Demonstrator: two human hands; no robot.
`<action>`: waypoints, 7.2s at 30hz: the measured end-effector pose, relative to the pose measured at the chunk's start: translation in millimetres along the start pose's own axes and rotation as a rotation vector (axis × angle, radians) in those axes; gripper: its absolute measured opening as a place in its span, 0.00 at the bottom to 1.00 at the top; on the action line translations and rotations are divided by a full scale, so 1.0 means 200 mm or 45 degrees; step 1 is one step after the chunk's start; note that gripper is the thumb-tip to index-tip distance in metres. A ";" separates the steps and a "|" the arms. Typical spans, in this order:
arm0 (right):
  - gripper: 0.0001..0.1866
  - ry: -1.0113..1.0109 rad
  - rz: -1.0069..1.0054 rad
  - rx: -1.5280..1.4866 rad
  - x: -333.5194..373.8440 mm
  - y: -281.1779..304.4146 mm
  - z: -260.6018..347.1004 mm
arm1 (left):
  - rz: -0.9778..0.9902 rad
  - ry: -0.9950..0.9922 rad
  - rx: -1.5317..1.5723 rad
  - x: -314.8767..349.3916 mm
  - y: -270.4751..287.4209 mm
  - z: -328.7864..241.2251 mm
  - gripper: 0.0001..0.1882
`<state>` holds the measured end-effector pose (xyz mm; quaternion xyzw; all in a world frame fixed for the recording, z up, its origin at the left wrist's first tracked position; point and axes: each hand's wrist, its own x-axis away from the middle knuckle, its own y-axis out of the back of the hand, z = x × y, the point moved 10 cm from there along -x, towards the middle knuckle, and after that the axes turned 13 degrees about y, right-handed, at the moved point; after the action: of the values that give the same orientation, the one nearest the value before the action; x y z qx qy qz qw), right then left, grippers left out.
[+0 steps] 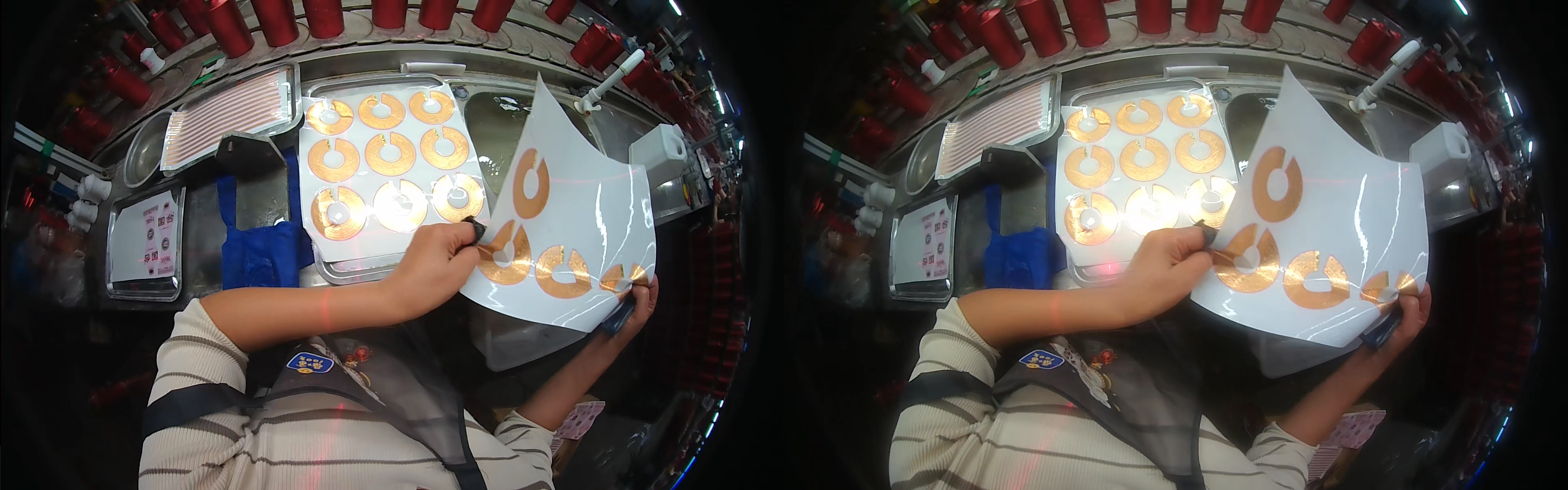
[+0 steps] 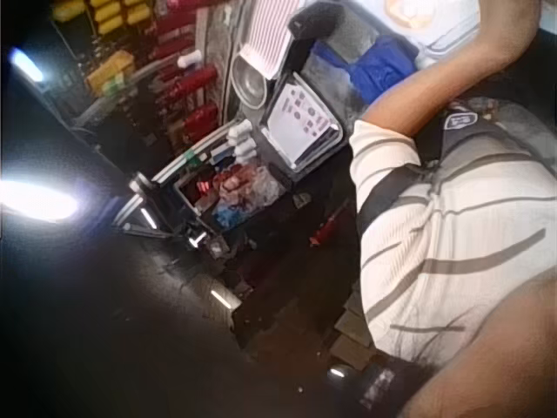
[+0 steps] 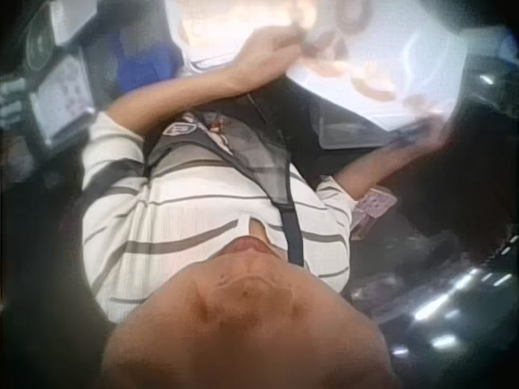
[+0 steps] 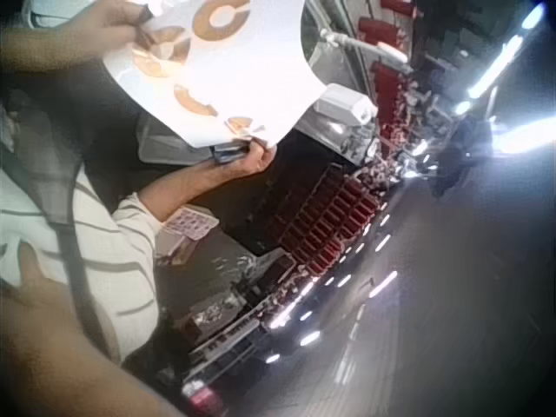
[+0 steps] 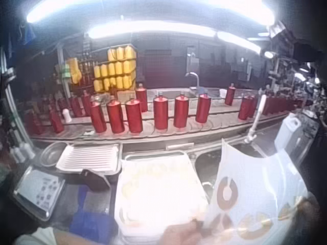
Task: The person applies gold circular stickers to the top of a red cylindrical container and then applies a rectangular label to its side. They also handle a large black board and peel additional stickers from a sheet.
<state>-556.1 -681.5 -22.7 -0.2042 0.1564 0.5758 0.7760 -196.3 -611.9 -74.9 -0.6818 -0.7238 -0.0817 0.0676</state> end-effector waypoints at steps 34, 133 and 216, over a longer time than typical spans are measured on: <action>0.16 0.067 0.852 0.645 0.26 -0.88 -0.55 | -0.723 0.084 -0.862 0.38 0.95 0.10 0.15; 0.14 -0.713 -0.153 2.444 1.47 2.41 -0.41 | -0.565 -0.031 -0.756 0.38 0.89 0.20 0.15; 0.25 -0.645 -0.110 2.355 1.53 2.37 -0.38 | -0.454 -0.014 -0.918 0.21 0.84 0.22 0.17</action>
<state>-923.5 -344.9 -298.7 0.6142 0.3688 0.2225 0.6612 -31.3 -552.1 -105.5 -0.5260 -0.7561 -0.3372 -0.1950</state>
